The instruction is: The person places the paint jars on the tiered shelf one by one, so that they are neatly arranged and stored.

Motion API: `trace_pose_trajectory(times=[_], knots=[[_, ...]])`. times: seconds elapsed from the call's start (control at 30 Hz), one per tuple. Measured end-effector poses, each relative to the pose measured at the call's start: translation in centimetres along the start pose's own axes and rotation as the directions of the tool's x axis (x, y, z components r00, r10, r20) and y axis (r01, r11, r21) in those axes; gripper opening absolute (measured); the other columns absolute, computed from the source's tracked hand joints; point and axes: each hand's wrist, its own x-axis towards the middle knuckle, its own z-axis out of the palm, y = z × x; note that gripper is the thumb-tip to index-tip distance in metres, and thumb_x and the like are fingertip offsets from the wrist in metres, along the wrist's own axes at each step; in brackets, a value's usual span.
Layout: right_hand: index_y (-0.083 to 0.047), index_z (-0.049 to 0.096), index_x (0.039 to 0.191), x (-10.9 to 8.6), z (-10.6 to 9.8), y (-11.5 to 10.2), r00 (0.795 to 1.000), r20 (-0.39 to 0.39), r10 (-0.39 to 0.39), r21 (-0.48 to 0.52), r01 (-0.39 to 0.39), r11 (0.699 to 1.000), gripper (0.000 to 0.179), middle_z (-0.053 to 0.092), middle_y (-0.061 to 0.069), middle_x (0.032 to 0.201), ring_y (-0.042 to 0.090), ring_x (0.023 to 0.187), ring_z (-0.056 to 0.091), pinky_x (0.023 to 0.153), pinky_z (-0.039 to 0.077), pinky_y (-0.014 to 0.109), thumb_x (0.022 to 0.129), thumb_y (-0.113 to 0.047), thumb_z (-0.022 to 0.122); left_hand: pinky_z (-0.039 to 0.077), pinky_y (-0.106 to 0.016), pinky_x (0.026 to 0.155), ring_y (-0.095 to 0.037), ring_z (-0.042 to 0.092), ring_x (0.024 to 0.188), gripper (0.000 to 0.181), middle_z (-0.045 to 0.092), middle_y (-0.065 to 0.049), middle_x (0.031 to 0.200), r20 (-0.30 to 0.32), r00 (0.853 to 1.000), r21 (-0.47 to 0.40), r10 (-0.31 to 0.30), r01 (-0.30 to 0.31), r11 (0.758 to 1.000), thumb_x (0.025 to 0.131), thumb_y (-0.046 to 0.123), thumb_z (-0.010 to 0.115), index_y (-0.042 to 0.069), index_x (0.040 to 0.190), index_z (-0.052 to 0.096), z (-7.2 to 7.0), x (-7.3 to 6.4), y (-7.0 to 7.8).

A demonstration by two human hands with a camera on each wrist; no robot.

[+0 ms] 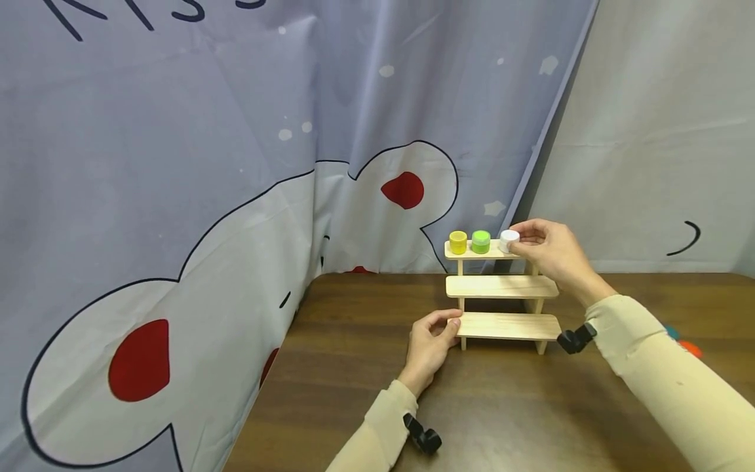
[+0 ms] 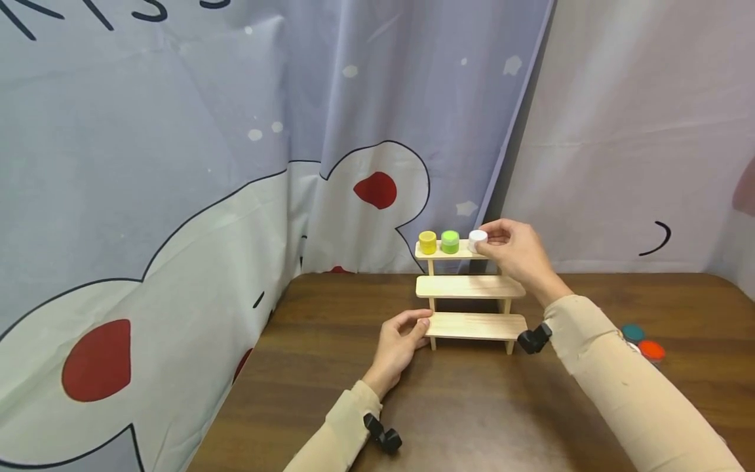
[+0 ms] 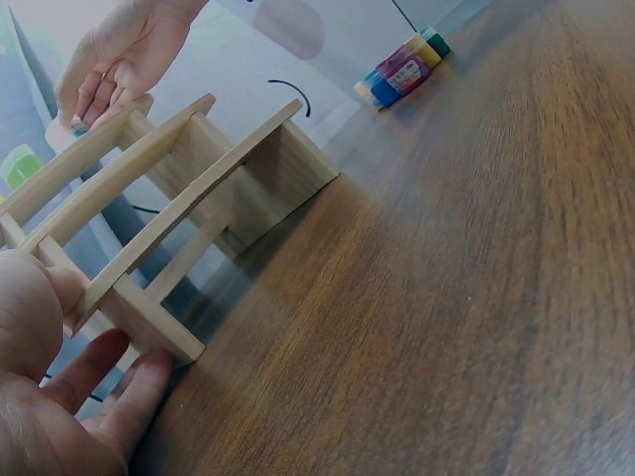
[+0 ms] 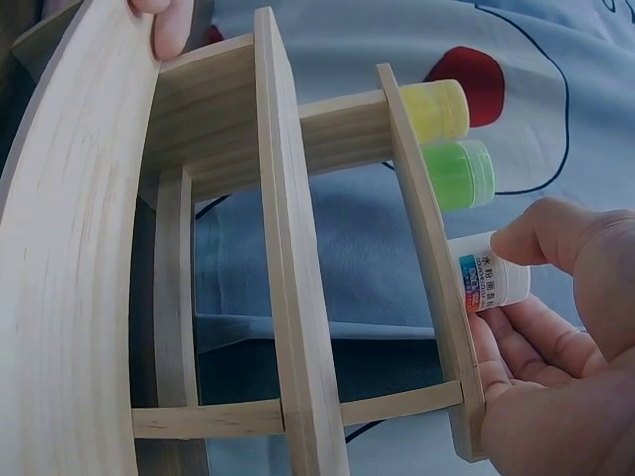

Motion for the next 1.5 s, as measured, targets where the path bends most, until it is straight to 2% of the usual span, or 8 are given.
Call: trace_pose_trajectory(times=[0.23,0.63,0.9,0.97,1.2,1.37,1.47,1.5], knots=[[0.003,0.067,0.141,0.0,0.2,0.1,1.000,-0.001,-0.017,0.013,0.017,1.000,0.044,0.072,0.023,0.137,0.009,0.107,0.067,0.086,0.054,0.009,0.105,-0.018,0.079,0.068,-0.034,0.086,-0.013,0.074,0.096,0.017,0.079,-0.004,0.116,-0.009,1.000,0.000,-0.001,0.001,1.000,0.106,0.008,0.076,0.011,0.121,0.085,0.0,0.0,0.0],[0.006,0.066,0.142,-0.3,0.3,0.2,1.000,0.005,-0.020,0.043,0.020,0.999,0.045,0.071,0.026,0.139,0.005,0.107,0.067,0.087,0.055,0.008,0.105,-0.015,0.079,0.069,-0.036,0.085,-0.012,0.073,0.095,0.016,0.079,-0.004,0.115,-0.007,1.000,0.000,-0.006,0.006,1.000,0.106,0.009,0.077,0.012,0.120,0.085,-0.1,-0.3,-0.4],[0.012,0.053,0.155,-0.2,-0.6,0.5,0.998,0.051,-0.042,0.192,0.031,0.981,0.061,0.060,0.032,0.151,-0.003,0.110,0.066,0.095,0.056,0.009,0.102,-0.004,0.079,0.069,-0.034,0.085,-0.012,0.073,0.095,0.016,0.079,-0.006,0.119,-0.004,1.000,0.006,0.009,-0.009,1.000,0.107,0.010,0.077,0.011,0.120,0.085,0.1,-0.1,0.0],[0.011,0.051,0.157,-0.5,-0.9,0.6,0.997,0.045,-0.059,0.222,0.048,0.974,0.064,0.062,0.028,0.150,-0.002,0.111,0.068,0.096,0.057,0.011,0.103,-0.004,0.080,0.069,-0.035,0.085,-0.013,0.073,0.095,0.016,0.079,-0.007,0.119,-0.005,1.000,0.004,0.007,-0.007,1.000,0.106,0.009,0.077,0.010,0.120,0.085,0.1,-0.2,0.0],[-0.006,0.060,0.155,-2.2,-3.1,0.1,0.992,-0.049,-0.116,0.265,0.125,0.956,0.055,0.072,-0.017,0.129,0.001,0.116,0.071,0.092,0.059,0.013,0.105,-0.011,0.080,0.069,-0.037,0.088,-0.014,0.075,0.098,0.017,0.079,-0.006,0.121,0.000,1.000,-0.001,-0.004,0.004,1.000,0.107,0.009,0.076,0.012,0.121,0.085,0.0,-0.3,-0.2],[-0.011,0.062,0.155,-3.1,-5.5,-0.6,0.990,-0.080,-0.118,0.347,0.138,0.928,0.055,0.076,-0.017,0.131,0.001,0.118,0.073,0.094,0.059,0.014,0.104,-0.003,0.079,0.069,-0.037,0.088,-0.015,0.075,0.099,0.018,0.078,-0.008,0.123,0.002,1.000,0.007,-0.001,0.001,1.000,0.107,0.009,0.076,0.010,0.123,0.084,-0.2,-0.3,-0.2],[-0.016,0.058,0.161,-3.9,-7.4,-0.9,0.991,-0.082,-0.107,0.379,0.130,0.916,0.063,0.073,-0.013,0.142,-0.001,0.121,0.071,0.096,0.057,0.011,0.103,-0.002,0.079,0.069,-0.040,0.090,-0.016,0.075,0.100,0.018,0.078,-0.011,0.124,0.007,1.000,0.010,0.008,-0.008,1.000,0.107,0.009,0.076,0.009,0.123,0.084,-0.1,-0.2,-0.3],[-0.019,0.056,0.164,-4.2,-8.0,-0.9,0.992,-0.082,-0.100,0.362,0.123,0.924,0.066,0.071,-0.013,0.146,-0.003,0.122,0.070,0.096,0.056,0.010,0.104,-0.004,0.079,0.069,-0.040,0.090,-0.016,0.075,0.100,0.018,0.078,-0.011,0.124,0.008,1.000,0.010,0.008,-0.009,1.000,0.107,0.009,0.076,0.009,0.123,0.084,-0.1,-0.2,-0.3]])
